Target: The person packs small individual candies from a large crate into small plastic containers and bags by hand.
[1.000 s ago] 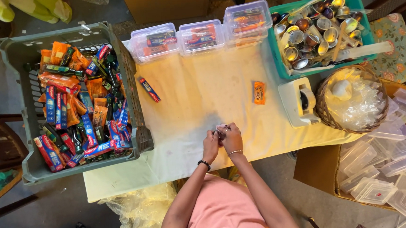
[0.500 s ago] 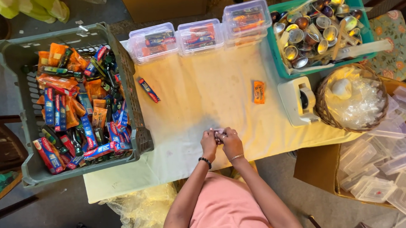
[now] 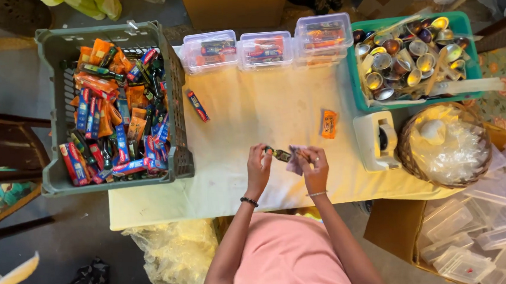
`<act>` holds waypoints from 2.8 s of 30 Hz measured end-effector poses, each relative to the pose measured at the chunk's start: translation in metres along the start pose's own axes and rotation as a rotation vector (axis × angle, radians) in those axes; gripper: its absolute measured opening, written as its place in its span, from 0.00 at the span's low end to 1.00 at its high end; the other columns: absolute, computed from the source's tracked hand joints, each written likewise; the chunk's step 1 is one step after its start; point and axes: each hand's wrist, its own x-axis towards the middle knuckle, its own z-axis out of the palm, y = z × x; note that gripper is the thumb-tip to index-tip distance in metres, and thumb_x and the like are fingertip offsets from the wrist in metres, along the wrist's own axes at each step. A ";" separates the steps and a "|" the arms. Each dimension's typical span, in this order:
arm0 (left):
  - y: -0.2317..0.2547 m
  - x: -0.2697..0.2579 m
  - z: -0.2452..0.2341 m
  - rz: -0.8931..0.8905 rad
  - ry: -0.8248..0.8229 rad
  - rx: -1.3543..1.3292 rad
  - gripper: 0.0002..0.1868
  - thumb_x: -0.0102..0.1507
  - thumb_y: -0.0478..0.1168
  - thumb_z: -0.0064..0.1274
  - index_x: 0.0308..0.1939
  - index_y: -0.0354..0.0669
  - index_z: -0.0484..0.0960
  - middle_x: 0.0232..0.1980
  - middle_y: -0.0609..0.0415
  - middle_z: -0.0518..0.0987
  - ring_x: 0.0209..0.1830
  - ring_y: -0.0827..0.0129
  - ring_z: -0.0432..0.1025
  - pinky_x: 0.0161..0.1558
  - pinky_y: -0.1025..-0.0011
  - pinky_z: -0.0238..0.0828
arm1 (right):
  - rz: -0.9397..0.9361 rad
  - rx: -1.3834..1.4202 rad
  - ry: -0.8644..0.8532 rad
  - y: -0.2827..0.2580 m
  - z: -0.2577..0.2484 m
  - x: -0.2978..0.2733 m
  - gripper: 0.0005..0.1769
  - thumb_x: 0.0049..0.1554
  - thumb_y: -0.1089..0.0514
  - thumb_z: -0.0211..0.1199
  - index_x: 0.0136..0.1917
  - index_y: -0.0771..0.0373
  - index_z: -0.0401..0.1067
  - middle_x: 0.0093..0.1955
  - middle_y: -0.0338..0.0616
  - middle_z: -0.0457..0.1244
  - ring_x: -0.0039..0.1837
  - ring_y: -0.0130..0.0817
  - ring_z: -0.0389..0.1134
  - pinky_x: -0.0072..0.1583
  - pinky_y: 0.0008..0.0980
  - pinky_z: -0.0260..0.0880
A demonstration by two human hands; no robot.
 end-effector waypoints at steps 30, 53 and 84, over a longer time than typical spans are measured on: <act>0.060 0.005 0.021 -0.787 -0.784 -0.746 0.11 0.61 0.37 0.60 0.36 0.46 0.71 0.24 0.67 0.63 0.20 0.83 0.54 0.21 0.79 0.47 | -0.880 -0.261 -0.555 -0.060 -0.111 0.082 0.23 0.45 0.65 0.61 0.54 0.51 0.78 0.72 0.48 0.58 0.74 0.49 0.55 0.73 0.49 0.53; 0.031 -0.005 0.056 0.578 -0.420 0.680 0.04 0.57 0.36 0.56 0.32 0.47 0.76 0.29 0.55 0.79 0.31 0.61 0.77 0.28 0.61 0.71 | 0.755 0.247 -1.400 0.097 -0.051 0.085 0.14 0.64 0.46 0.70 0.51 0.57 0.75 0.36 0.32 0.58 0.34 0.25 0.56 0.35 0.30 0.54; 0.037 -0.007 0.063 -0.627 -0.952 -0.073 0.09 0.53 0.35 0.59 0.29 0.41 0.72 0.22 0.57 0.66 0.21 0.67 0.58 0.22 0.65 0.51 | -1.045 -0.730 -0.685 0.037 -0.041 0.074 0.06 0.52 0.55 0.66 0.39 0.59 0.73 0.33 0.43 0.67 0.38 0.40 0.71 0.41 0.39 0.69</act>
